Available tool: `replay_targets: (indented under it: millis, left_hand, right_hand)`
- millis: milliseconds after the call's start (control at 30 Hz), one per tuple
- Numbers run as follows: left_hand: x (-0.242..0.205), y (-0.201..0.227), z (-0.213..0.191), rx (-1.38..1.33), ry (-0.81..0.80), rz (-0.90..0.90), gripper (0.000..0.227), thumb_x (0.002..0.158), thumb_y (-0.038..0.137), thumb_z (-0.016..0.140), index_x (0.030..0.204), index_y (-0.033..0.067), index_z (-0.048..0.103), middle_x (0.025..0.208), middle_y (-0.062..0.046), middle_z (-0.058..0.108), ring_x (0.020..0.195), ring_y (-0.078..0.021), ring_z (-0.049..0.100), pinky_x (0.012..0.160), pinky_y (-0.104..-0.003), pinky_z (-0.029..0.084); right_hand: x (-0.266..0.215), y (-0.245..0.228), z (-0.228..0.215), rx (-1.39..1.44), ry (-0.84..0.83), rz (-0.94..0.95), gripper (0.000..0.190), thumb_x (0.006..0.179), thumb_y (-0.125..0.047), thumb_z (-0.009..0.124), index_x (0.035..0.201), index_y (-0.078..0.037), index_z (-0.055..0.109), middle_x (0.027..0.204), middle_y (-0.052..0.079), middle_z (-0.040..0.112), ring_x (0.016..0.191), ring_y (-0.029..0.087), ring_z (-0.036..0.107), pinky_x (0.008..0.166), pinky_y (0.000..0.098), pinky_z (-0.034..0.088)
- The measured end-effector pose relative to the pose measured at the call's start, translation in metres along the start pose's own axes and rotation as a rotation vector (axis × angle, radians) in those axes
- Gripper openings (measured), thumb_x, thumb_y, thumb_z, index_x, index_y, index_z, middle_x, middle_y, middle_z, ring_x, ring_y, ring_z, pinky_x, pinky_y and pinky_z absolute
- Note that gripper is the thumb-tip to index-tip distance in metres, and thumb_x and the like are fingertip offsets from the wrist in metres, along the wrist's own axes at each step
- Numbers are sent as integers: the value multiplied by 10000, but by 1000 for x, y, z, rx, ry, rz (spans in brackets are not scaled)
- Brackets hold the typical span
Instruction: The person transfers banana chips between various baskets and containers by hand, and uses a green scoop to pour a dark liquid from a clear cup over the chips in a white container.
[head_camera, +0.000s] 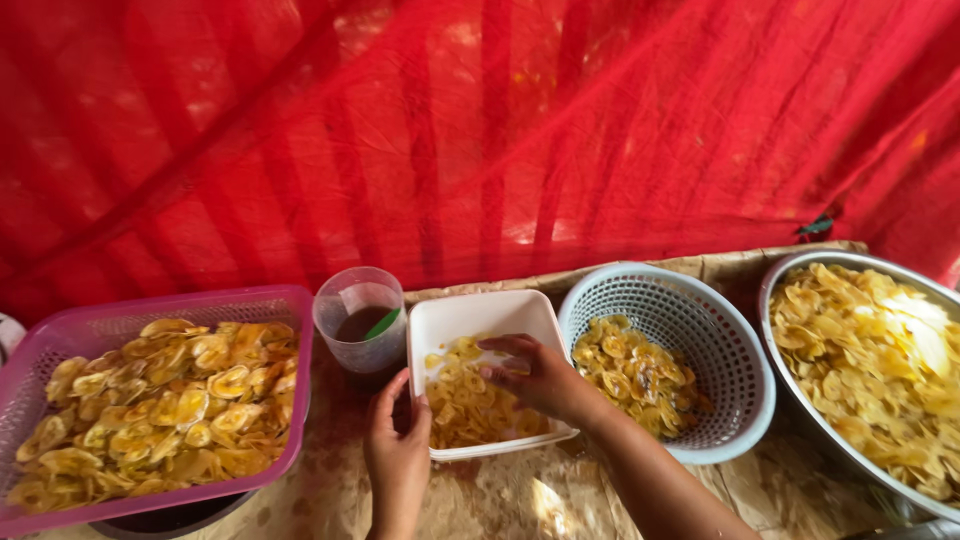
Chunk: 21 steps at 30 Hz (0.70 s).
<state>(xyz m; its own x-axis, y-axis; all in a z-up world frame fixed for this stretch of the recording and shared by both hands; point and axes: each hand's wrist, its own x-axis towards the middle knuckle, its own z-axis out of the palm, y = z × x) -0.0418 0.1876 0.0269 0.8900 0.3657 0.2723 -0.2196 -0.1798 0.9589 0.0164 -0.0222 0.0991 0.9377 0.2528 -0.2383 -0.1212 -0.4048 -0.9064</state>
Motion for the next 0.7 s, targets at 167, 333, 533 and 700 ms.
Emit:
replay_targets:
  millis: [167, 333, 533, 700]
  left_hand:
    - [6, -6, 4, -128, -8, -176, 397, 925, 51, 672, 1320, 60, 636, 1150, -59, 700, 978, -109, 633, 874, -255, 512]
    - [0, -4, 2, -71, -15, -91, 376, 946, 51, 670, 1319, 31, 638, 1156, -74, 706, 1001, -101, 645, 882, -240, 516]
    - [6, -7, 8, -143, -10, -164, 405, 931, 39, 660, 1334, 40, 622, 1212, -62, 697, 1025, -90, 650, 880, -246, 528]
    - [5, -12, 5, -147, -37, -140, 407, 928, 36, 659, 1333, 39, 623, 1217, -63, 696, 1040, -83, 649, 892, -239, 525]
  right_hand:
    - [-25, 22, -88, -80, 443, -61, 420, 917, -149, 645, 1329, -213, 692, 1185, 25, 785, 901, 189, 721, 754, 299, 588]
    - [-51, 102, -255, -597, 1066, -181, 406, 971, -334, 686, 1362, -229, 710, 1317, 142, 626, 1180, 329, 522, 988, 514, 443]
    - [-66, 220, -357, -1094, 814, 316, 675, 769, -684, 670, 1400, -468, 571, 1685, 62, 251, 1563, 372, 108, 1147, 739, 95]
    - [-118, 257, -378, -1102, 760, 542, 820, 684, -770, 706, 1439, -496, 537, 1704, 46, 265, 1613, 342, 91, 1178, 752, 136]
